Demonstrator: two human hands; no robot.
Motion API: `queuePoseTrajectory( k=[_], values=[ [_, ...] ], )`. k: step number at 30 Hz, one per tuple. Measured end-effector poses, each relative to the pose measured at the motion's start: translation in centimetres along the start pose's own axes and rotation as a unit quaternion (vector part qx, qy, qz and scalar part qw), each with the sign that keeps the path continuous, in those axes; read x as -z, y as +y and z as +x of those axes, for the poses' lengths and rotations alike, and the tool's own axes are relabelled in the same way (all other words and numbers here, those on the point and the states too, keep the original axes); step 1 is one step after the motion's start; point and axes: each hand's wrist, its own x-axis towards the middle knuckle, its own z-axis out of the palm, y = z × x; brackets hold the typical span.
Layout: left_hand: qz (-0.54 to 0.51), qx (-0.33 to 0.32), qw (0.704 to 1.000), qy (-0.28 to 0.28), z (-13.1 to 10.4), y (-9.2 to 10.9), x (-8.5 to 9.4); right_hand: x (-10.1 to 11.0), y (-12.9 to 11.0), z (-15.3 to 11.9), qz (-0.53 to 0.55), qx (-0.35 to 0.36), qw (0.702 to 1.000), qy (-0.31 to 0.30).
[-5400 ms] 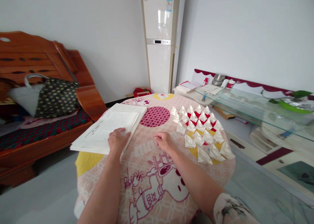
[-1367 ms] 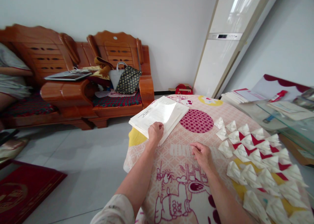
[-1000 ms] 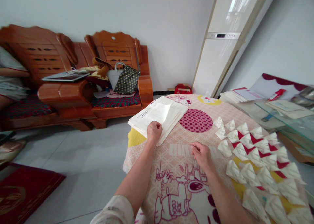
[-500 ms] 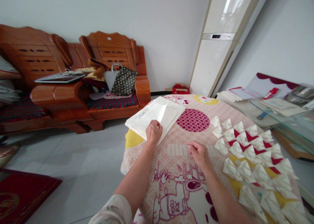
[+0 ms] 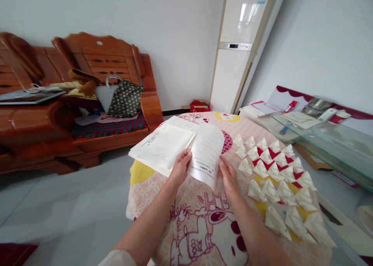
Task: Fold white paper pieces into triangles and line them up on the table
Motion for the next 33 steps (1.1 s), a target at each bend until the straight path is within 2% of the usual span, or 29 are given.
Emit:
queuePoseTrajectory(
  k=[4,9,13,16,18,22,25,27,30,33],
  values=[
    [-0.004,0.024,1.0,-0.016,-0.2,0.2,0.4,0.2,-0.3,-0.1,0.037,-0.005,0.999,0.025],
    [0.082,0.042,0.996,-0.007,-0.2,0.6,1.5,0.5,-0.4,0.0,0.075,-0.059,0.995,0.038],
    [0.092,-0.016,0.996,0.01,0.1,0.8,2.2,1.0,-0.5,0.0,0.032,-0.079,0.996,0.035],
    [0.173,-0.068,0.983,-0.011,0.5,0.4,2.9,1.5,-0.9,-0.1,0.02,-0.111,0.994,0.01],
    [0.263,-0.12,0.957,-0.04,0.7,-0.1,3.3,1.8,-1.2,-0.2,0.023,-0.131,0.991,-0.014],
    [0.429,-0.203,0.873,-0.116,0.6,-0.7,3.6,2.5,-1.6,-0.3,0.012,-0.143,0.989,-0.046],
    [0.506,-0.252,0.811,-0.148,0.3,-0.5,3.4,2.9,-1.6,-0.2,-0.01,-0.137,0.989,-0.051],
    [0.538,-0.269,0.781,-0.17,0.2,-0.4,3.3,3.0,-1.5,-0.1,-0.026,-0.142,0.988,-0.05],
    [0.562,-0.253,0.755,-0.224,0.1,-0.3,3.3,3.2,-1.1,0.0,-0.051,-0.138,0.988,-0.037],
    [0.547,-0.244,0.76,-0.253,0.0,-0.3,3.2,3.2,-0.7,0.1,-0.076,-0.125,0.989,-0.023]
  ],
)
